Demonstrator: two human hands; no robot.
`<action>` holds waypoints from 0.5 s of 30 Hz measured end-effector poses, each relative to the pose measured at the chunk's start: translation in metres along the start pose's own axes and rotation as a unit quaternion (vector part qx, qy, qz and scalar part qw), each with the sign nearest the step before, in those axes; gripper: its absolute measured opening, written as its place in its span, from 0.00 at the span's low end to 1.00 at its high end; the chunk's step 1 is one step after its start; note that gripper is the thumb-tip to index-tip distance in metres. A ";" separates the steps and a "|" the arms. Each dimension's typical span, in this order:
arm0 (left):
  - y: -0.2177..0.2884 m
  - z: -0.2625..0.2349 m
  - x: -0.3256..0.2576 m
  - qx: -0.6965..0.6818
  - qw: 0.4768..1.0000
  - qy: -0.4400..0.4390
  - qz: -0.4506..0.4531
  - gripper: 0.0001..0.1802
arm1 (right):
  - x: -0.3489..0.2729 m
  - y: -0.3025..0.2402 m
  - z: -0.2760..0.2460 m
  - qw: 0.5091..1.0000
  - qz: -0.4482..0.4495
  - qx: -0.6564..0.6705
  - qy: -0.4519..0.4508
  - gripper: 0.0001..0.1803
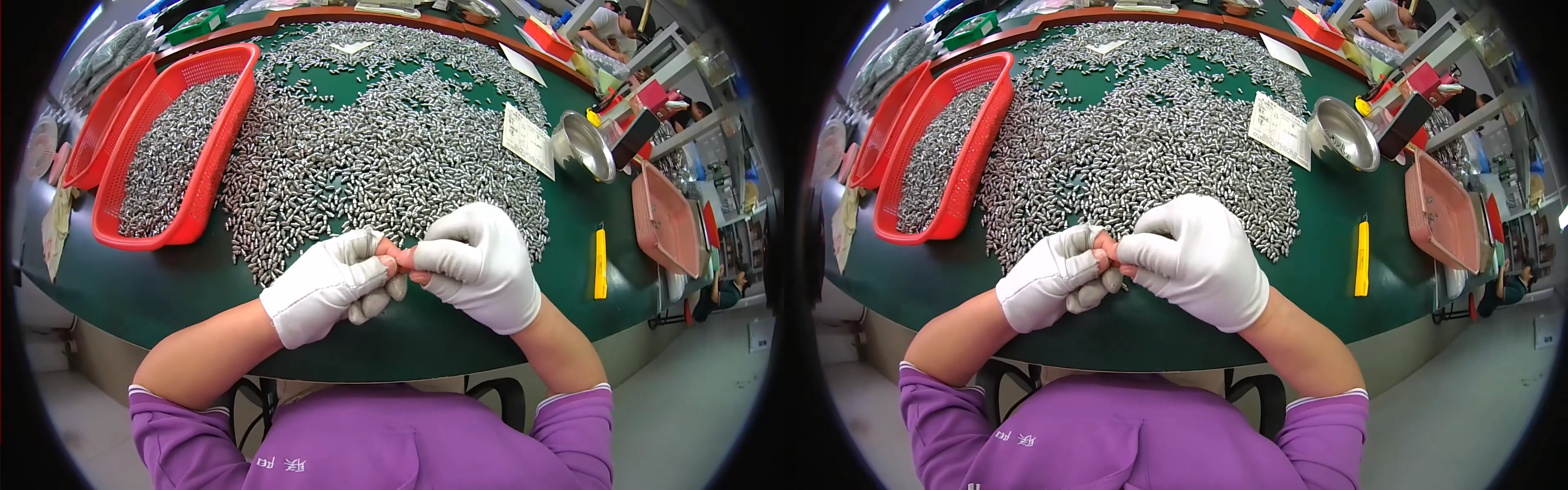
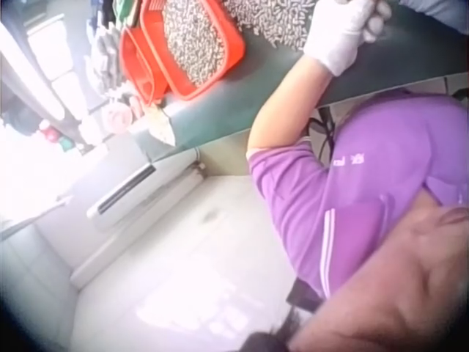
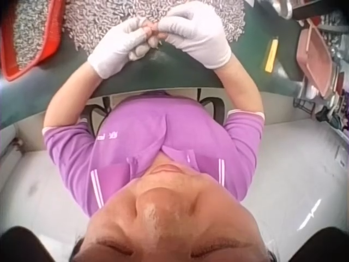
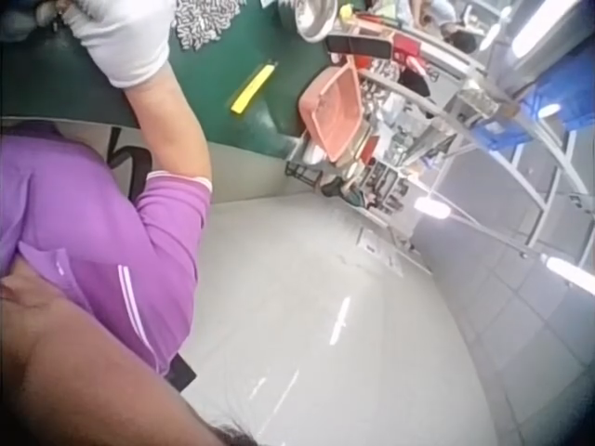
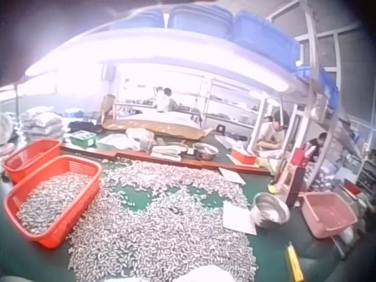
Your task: Inspecting and sorting small metal components on an industrial workbench.
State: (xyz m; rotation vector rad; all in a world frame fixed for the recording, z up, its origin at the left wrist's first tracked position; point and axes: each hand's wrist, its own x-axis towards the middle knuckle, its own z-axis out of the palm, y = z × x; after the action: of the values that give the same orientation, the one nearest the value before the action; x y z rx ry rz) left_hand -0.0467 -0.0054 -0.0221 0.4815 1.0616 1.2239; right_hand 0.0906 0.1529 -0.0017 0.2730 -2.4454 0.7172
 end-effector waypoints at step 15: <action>0.000 -0.003 0.002 -0.113 0.991 0.007 0.073 0.11 | -0.008 0.005 0.003 0.978 0.012 -0.107 -0.177 0.08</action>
State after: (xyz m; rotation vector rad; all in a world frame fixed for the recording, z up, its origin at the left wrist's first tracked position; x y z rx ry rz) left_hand -0.0492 -0.0046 -0.0243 0.3810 0.8976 1.4603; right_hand 0.0939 0.1557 -0.0111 0.3081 -2.8403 0.4360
